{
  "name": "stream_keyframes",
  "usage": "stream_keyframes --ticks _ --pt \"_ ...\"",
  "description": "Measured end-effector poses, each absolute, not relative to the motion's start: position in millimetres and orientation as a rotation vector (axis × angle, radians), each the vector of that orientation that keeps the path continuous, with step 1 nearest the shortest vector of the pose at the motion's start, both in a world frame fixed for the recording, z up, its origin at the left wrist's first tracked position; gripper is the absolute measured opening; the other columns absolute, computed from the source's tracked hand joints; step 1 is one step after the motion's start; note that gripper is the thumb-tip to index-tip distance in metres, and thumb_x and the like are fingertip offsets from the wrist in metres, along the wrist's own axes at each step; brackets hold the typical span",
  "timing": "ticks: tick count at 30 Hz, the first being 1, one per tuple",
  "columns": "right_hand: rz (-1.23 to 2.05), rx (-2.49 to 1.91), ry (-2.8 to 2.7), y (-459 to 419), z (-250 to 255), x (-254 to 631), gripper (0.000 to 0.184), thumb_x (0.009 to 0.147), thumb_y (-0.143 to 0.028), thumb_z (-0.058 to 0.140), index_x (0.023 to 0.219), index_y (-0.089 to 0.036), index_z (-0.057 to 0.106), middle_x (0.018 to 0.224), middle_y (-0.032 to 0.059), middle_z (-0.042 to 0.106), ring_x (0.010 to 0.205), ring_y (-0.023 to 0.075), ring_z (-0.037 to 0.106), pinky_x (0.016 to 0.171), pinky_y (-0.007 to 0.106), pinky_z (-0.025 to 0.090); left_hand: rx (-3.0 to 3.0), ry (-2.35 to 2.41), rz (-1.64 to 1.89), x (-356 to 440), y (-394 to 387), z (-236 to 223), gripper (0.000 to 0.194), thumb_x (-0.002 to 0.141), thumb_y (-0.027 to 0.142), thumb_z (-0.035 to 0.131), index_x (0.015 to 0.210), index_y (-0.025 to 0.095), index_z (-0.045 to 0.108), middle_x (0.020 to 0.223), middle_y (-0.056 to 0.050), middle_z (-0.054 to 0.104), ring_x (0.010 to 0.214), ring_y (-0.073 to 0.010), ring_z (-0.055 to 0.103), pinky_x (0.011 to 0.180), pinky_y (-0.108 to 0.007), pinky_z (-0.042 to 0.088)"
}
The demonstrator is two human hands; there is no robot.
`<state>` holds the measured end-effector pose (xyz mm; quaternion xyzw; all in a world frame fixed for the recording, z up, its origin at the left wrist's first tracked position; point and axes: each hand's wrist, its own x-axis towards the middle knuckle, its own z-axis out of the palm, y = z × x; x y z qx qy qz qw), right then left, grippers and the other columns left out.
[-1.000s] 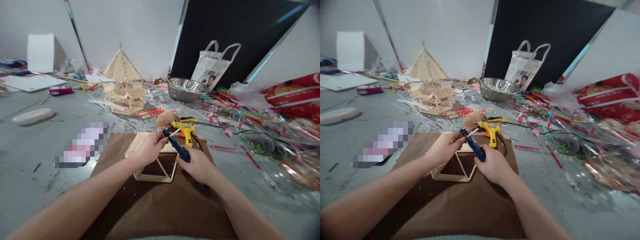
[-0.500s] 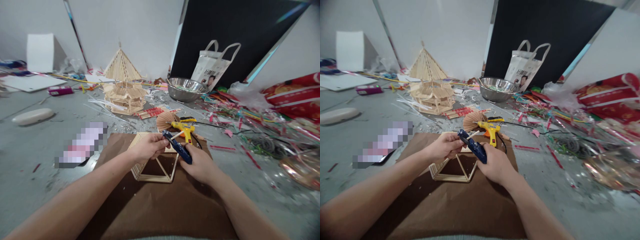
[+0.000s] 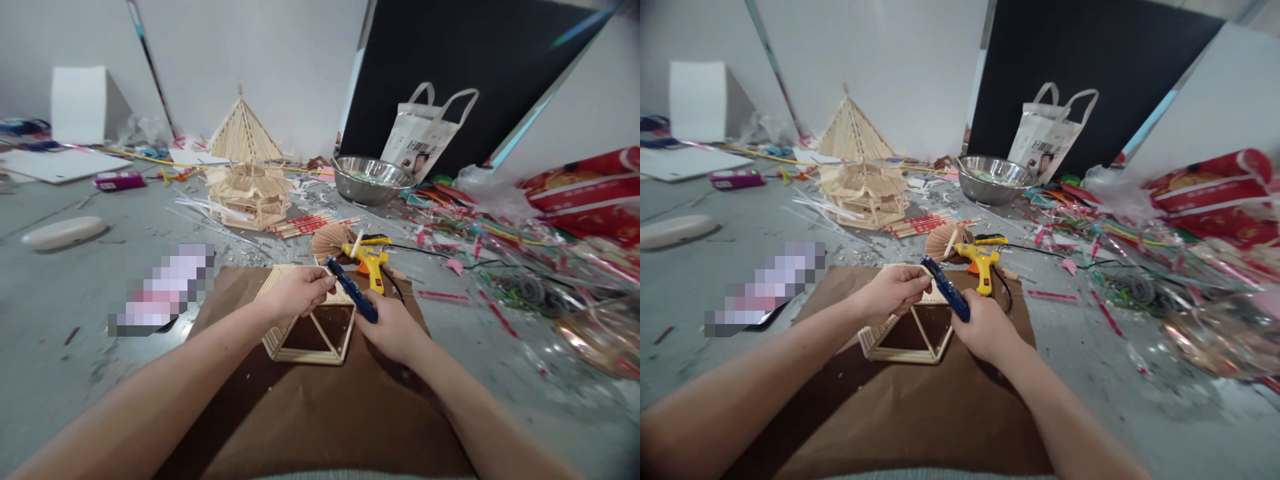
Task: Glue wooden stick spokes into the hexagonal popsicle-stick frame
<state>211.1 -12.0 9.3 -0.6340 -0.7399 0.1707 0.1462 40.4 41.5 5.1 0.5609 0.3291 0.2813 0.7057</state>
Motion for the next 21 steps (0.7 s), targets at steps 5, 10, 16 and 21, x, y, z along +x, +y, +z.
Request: stream_keyframes --ticks 5,10,16,21 --pt "0.583 -1.872 -2.064 -8.1 8.1 212.2 0.013 0.070 -0.028 0.042 0.068 -0.017 0.049 0.060 0.0006 0.054 0.055 0.0122 0.047 0.053 0.023 0.034 1.362 0.859 0.639 39.4 43.8 3.3 0.026 0.073 0.039 0.046 0.063 0.016 0.041 0.040 0.009 0.031 0.030 -0.0017 0.024 0.030 -0.015 0.017" --pt "0.615 -1.857 -2.014 -5.6 14.0 220.5 0.017 0.070 -0.031 0.045 0.076 -0.017 0.052 0.067 0.0014 0.058 0.061 0.0141 0.052 0.058 0.024 0.038 1.402 0.825 0.491 33.4 47.9 8.0 0.020 0.071 0.034 0.047 0.068 0.015 0.045 0.048 0.006 0.045 0.032 -0.0021 0.031 0.033 -0.015 0.021" --pt "0.505 -1.866 -1.910 -1.4 21.3 237.9 0.022 0.069 -0.033 0.047 0.082 -0.016 0.052 0.072 0.0026 0.059 0.063 0.0147 0.053 0.058 0.025 0.039 1.755 0.804 0.182 24.1 48.8 19.0 0.018 0.066 0.027 0.049 0.080 0.015 0.052 0.070 -0.002 0.063 0.045 -0.0069 0.047 0.043 -0.018 0.034" --pt "0.432 -1.973 -1.818 4.2 26.0 251.0 0.026 0.070 -0.035 0.044 0.087 -0.017 0.050 0.064 0.0023 0.058 0.059 0.0162 0.054 0.053 0.026 0.038 2.124 0.838 0.096 24.0 43.6 21.1 0.015 0.062 0.030 0.054 0.065 0.017 0.061 0.061 -0.001 0.062 0.054 -0.0113 0.052 0.047 -0.018 0.033"
